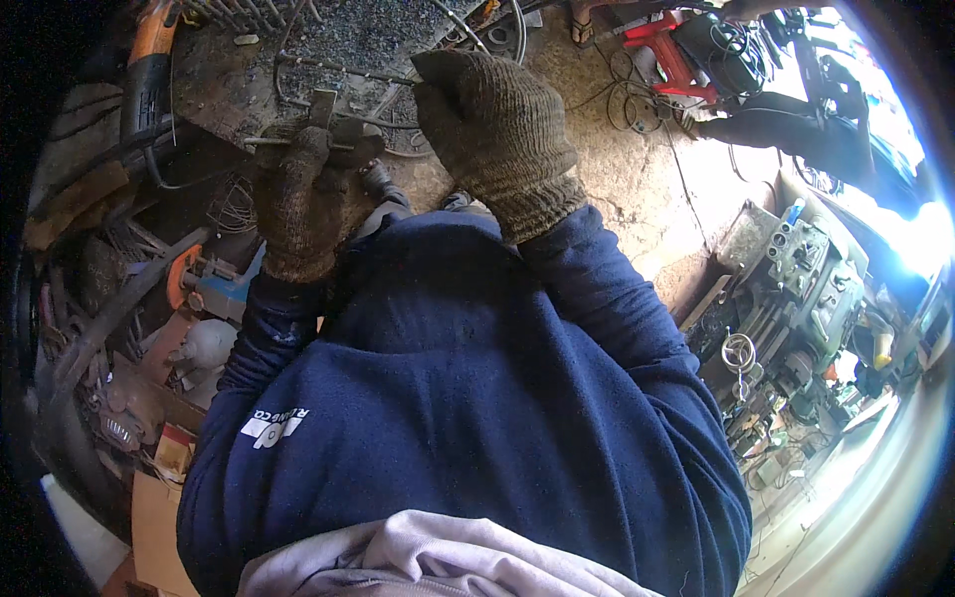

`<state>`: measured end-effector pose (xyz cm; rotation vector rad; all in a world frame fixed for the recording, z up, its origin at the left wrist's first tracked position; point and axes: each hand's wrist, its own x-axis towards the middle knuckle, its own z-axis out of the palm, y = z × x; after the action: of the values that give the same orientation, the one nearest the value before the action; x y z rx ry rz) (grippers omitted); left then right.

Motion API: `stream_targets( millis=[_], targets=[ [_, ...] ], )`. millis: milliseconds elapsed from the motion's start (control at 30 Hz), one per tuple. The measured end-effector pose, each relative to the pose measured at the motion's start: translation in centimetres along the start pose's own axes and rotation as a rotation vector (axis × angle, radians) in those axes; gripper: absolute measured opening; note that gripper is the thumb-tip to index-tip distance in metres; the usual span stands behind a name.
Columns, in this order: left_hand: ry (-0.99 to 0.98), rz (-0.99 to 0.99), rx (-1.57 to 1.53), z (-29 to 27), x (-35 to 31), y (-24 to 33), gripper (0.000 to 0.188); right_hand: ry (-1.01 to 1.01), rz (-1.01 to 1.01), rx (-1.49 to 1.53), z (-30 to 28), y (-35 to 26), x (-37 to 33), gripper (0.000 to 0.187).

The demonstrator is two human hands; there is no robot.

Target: The person welds components of a curved metal cage-like frame using a welding tool, positioning the frame by hand and applying the tool to various joints.

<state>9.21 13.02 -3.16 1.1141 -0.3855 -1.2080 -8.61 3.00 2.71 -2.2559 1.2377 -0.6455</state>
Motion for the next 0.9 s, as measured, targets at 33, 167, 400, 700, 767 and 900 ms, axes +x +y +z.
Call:
stream_targets(
  millis=[33, 167, 400, 700, 767, 900],
  targets=[
    [0.001, -0.005, 0.006, 0.0, 0.0, 0.1, 0.021, 0.012, -0.005, -0.014, 0.0, -0.1, 0.1, 0.026],
    [-0.056, -0.032, -0.005, 0.1, 0.3, 0.5, 0.022, -0.005, 0.002, -0.037, 0.0, -0.5, 0.2, 0.026],
    [-0.077, 0.108, 0.049, 0.6, 0.2, 0.4, 0.026, -0.056, 0.159, 0.157, -1.0, 0.2, -0.4, 0.025],
    [-0.194, 0.088, 0.249, -0.7, 0.8, 1.0, 0.022, -0.104, 0.012, -0.033, -1.0, -1.9, 1.2, 0.025],
    [-0.148, 0.007, 0.051, 0.1, 0.3, 1.4, 0.026, -0.073, -0.030, -0.041, -0.6, -1.8, 1.5, 0.024],
    [-0.223, 0.314, 0.399, -0.7, 0.9, 0.7, 0.034, -0.026, -0.059, -0.073, -0.3, -2.1, 1.8, 0.025]
  ],
)
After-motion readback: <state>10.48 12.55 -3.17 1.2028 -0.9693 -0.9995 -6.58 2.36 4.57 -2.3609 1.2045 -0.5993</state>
